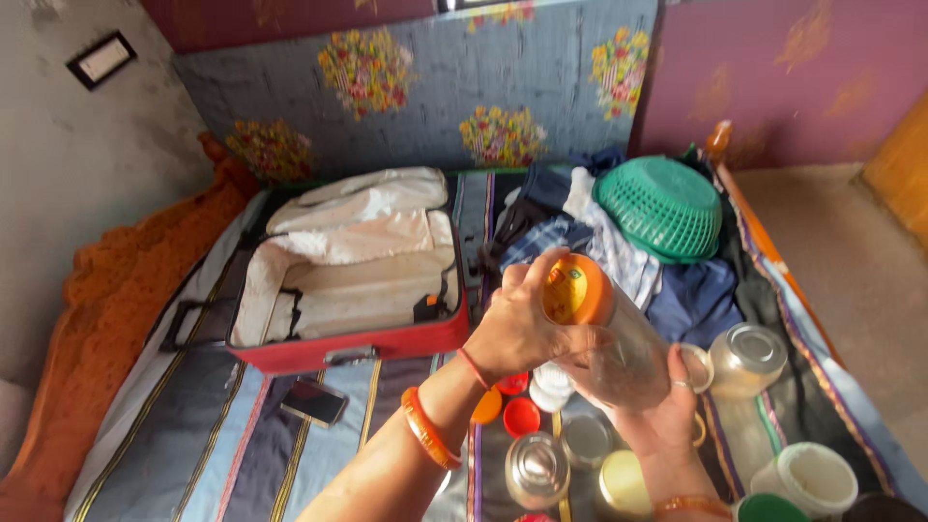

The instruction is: The person repeatedly picks up various plastic and glass containers on a bed, opens and closes their lids, and places them back down. The person handles multiple containers with different colored lids, including orange, red, and white, without packing them into the nearby open suitcase.

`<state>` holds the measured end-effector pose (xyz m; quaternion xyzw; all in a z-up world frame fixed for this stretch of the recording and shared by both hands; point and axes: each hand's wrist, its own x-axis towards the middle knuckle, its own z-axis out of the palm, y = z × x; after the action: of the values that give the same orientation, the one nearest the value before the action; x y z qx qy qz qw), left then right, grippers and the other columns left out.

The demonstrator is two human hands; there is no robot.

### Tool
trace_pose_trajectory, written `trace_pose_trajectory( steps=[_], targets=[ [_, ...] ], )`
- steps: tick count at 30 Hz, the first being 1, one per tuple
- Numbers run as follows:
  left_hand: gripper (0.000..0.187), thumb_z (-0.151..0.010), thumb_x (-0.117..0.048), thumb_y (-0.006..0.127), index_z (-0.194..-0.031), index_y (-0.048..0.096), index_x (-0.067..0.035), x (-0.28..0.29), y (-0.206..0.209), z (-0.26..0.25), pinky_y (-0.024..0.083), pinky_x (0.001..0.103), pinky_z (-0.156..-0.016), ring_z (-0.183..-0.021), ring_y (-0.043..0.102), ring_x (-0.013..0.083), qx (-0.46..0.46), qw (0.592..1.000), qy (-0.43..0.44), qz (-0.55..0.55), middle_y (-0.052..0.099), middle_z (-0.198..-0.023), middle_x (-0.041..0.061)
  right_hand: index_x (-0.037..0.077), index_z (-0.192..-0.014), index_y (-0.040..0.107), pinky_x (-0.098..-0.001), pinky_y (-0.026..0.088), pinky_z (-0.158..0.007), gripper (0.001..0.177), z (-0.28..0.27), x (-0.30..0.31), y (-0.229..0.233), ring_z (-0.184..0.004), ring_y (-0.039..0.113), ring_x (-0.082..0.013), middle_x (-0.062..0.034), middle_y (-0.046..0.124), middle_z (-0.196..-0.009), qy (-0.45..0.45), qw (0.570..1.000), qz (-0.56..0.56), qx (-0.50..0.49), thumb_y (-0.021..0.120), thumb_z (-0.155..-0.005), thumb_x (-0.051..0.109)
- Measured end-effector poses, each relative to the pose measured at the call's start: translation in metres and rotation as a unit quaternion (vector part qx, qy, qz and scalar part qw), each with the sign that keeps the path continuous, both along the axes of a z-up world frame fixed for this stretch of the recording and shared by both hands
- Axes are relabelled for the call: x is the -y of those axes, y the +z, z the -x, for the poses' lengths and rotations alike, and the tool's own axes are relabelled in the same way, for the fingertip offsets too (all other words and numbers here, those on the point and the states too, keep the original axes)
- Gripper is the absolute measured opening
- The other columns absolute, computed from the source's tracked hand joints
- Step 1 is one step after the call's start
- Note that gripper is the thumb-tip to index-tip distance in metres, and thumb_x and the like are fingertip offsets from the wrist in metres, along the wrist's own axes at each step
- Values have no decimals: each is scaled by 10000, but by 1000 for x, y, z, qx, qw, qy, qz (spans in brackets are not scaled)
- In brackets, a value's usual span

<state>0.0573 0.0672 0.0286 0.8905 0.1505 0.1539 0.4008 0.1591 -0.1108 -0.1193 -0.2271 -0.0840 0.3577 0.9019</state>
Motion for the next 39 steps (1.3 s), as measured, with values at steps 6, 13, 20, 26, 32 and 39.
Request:
trace_pose_trajectory(
  steps=[6,13,20,26,32,39],
  targets=[
    [717,-850,-669,609,-1404,632,-215,7,42,-15,447,420,-1071,-1282,584,374,100,982,74,144,603,-1352,207,109,-1490,452,-524,385,-1121,669,4,-9,43,-1358,503,-290,-92,543,-1456,-180,977,13,111,589,-920,431],
    [551,-879,-415,690,-1340,628,-119,5,56,-14,484,375,-1068,-1243,649,310,235,969,-67,43,654,-1323,164,102,-1368,597,-535,466,-950,619,-12,13,81,-1119,611,-334,-137,650,-1273,-63,992,107,-28,564,-918,526],
    [655,-991,-495,576,-1494,520,-78,0,61,-22,378,322,-1170,-1398,529,245,267,936,-153,170,578,-1485,148,143,-1348,552,-546,461,-970,531,-9,17,106,-1160,593,-292,-67,607,-1255,-185,974,121,-55,574,-950,494],
    [535,-973,-447,566,-1319,671,-53,24,75,-28,446,326,-1095,-1300,635,239,266,947,-2,182,681,-1376,172,164,-1493,469,-499,426,-1079,617,19,3,108,-1296,521,-303,-108,527,-1394,-358,916,20,181,622,-933,374],
    [455,-983,-342,587,-1279,709,-18,21,88,-16,481,369,-1069,-1245,651,297,343,930,-83,102,688,-1287,210,-23,-1457,505,-731,389,-987,618,0,29,122,-1265,497,-508,-284,518,-1427,95,954,-278,53,609,-1056,435],
    [497,-954,-379,640,-1287,671,-11,42,87,-18,516,310,-1006,-1178,668,203,365,905,10,220,699,-1268,129,88,-1446,515,-524,420,-1068,709,19,10,133,-1293,545,-302,-112,548,-1445,-285,955,68,34,551,-892,530]
  ],
)
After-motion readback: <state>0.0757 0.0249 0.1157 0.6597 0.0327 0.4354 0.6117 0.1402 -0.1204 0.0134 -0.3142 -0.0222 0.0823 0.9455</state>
